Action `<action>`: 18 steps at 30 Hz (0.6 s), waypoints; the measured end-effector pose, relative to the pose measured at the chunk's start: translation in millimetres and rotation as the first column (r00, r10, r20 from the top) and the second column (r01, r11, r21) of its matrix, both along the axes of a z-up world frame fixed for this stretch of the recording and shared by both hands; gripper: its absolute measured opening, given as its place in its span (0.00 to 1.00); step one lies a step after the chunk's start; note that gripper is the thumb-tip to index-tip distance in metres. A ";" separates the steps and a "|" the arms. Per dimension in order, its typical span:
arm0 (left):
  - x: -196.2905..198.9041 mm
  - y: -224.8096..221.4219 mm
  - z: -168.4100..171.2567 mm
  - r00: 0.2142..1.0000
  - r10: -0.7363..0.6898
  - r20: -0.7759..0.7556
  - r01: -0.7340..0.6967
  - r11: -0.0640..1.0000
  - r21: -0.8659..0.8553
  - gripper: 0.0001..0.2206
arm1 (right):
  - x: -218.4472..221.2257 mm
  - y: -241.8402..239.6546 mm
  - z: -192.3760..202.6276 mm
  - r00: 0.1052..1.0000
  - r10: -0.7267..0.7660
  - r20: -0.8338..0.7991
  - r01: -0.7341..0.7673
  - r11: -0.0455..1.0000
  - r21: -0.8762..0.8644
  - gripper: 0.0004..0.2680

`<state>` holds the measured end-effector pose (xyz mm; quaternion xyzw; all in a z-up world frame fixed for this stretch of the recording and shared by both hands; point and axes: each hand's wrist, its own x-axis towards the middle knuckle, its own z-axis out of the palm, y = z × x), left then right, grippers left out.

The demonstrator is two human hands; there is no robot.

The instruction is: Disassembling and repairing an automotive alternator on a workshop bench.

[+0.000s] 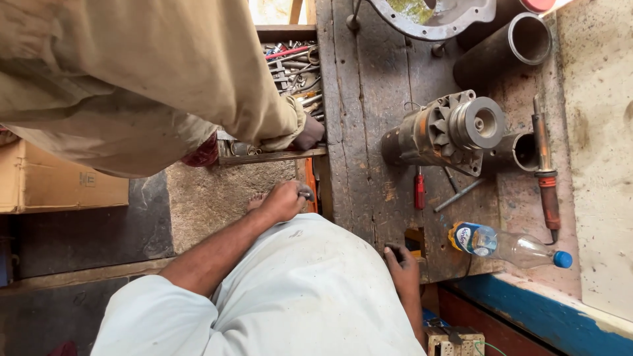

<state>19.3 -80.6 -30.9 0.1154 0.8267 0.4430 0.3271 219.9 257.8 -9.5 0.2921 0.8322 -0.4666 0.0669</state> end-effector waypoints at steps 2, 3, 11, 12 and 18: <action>0.2 1.1 10.1 1.000 -0.013 0.023 0.014 1.000 -0.025 0.11 | -2.0 -3.2 2.4 1.000 -0.027 0.002 0.027 0.999 -0.034 0.11; -0.8 2.1 18.3 0.999 -0.027 0.018 0.027 0.999 -0.028 0.11 | -6.6 -5.8 6.1 0.999 -0.034 0.008 0.034 0.999 -0.041 0.11; -4.7 1.0 65.0 0.997 -0.076 0.008 0.077 0.993 -0.091 0.14 | -33.2 -17.1 25.5 1.000 0.009 0.015 -0.009 1.000 -0.001 0.11; -5.1 -0.7 63.5 0.997 -0.078 -0.028 0.075 0.993 -0.094 0.15 | -33.7 -17.2 25.1 1.000 0.028 -0.003 -0.028 1.000 0.002 0.12; -12.2 -5.4 89.5 0.995 -0.032 -0.089 0.024 0.996 -0.091 0.18 | -30.9 -18.3 22.5 0.999 0.033 0.005 -0.032 0.999 -0.030 0.13</action>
